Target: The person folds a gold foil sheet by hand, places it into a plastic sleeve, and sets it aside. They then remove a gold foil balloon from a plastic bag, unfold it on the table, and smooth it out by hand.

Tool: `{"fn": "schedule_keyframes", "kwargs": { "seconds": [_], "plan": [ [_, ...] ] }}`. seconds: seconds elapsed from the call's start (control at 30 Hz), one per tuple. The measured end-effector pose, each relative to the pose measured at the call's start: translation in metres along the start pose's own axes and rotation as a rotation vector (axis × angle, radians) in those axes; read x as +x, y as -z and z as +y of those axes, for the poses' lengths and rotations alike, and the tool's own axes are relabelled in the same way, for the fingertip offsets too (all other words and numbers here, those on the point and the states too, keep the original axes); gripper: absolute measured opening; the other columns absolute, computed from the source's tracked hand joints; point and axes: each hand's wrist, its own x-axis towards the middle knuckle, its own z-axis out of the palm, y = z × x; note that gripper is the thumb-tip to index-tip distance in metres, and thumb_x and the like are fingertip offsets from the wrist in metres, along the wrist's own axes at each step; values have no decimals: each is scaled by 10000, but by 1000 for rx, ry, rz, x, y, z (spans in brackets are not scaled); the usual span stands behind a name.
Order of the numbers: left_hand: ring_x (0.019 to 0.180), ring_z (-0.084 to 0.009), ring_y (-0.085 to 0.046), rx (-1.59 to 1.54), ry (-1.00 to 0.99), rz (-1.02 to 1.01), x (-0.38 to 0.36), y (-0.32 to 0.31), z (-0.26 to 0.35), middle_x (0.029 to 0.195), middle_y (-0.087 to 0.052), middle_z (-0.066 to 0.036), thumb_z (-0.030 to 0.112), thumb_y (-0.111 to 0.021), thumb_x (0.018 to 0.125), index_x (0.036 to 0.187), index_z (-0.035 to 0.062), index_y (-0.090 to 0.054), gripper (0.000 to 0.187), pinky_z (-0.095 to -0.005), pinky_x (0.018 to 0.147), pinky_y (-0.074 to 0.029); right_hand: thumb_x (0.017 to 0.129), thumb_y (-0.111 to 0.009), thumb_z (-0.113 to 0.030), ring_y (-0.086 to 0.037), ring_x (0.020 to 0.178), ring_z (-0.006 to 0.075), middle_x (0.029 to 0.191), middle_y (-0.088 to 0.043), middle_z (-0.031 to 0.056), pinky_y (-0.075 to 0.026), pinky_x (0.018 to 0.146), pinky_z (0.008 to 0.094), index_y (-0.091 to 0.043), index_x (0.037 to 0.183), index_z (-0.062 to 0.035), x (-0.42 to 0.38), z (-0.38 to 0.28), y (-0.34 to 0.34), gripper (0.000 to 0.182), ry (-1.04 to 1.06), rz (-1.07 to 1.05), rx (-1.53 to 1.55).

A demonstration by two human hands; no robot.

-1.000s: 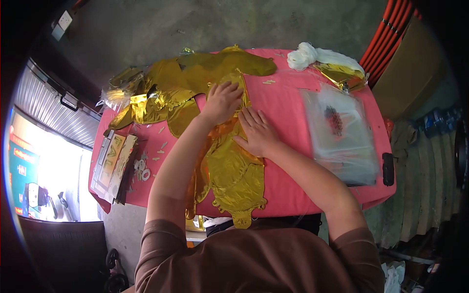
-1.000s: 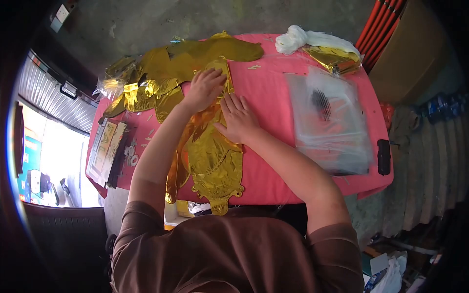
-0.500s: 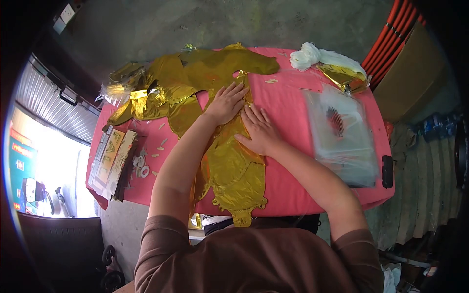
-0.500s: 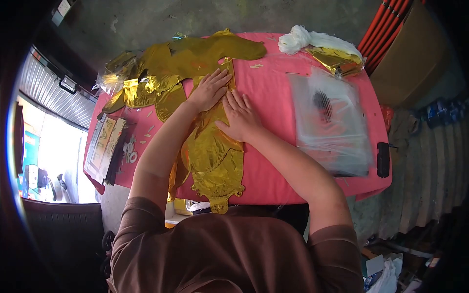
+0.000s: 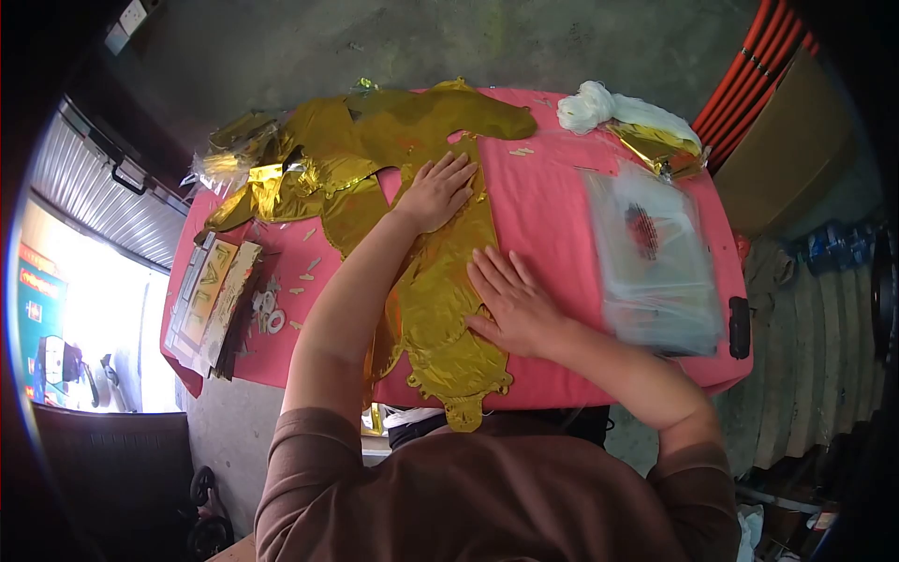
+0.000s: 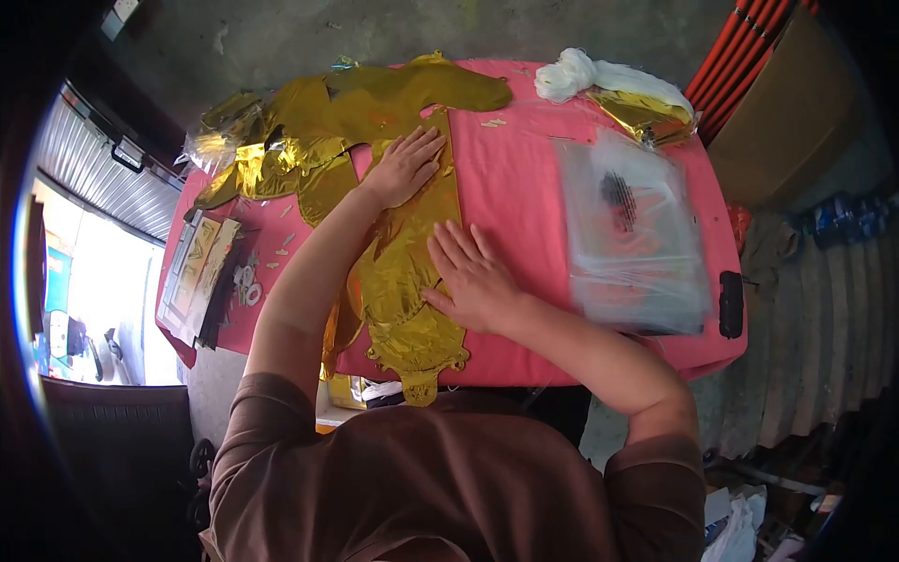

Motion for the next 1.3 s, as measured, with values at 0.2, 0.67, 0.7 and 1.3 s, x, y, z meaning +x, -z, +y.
{"fn": "schedule_keyframes", "kwargs": {
  "seconds": [0.2,0.67,0.7,1.3],
  "plan": [
    [1383,-282,-190,23,9,-34,0,6,3,1474,-283,-77,343,-390,955,1406,151,-325,495,-455,1109,-171,909,-420,-474,-120,1397,311,1477,-206,205,-53,1131,455,-231,1404,42,-8,-2,-5,740,-7,25,6],
    [1388,-266,-178,16,-17,-60,12,6,8,1476,-280,-64,353,-374,960,1410,166,-321,490,-459,1114,-167,890,-434,-514,-143,1391,324,1465,-231,210,-66,1113,512,-264,1395,31,-9,-2,-6,762,-28,50,-1],
    [1383,-267,-190,26,-31,-50,12,6,8,1473,-286,-67,354,-376,958,1409,169,-322,491,-457,1114,-170,890,-434,-514,-143,1391,324,1465,-231,210,-66,1113,512,-264,1395,31,-9,-2,-6,762,-26,48,0],
    [1373,-263,-221,78,-15,-159,19,8,18,1469,-297,-55,386,-369,945,1422,193,-294,520,-465,1111,-175,881,-458,-496,-194,1375,328,1448,-263,217,-95,1108,511,-300,1377,34,-9,-4,-1,742,-21,52,7]
  ]
}}
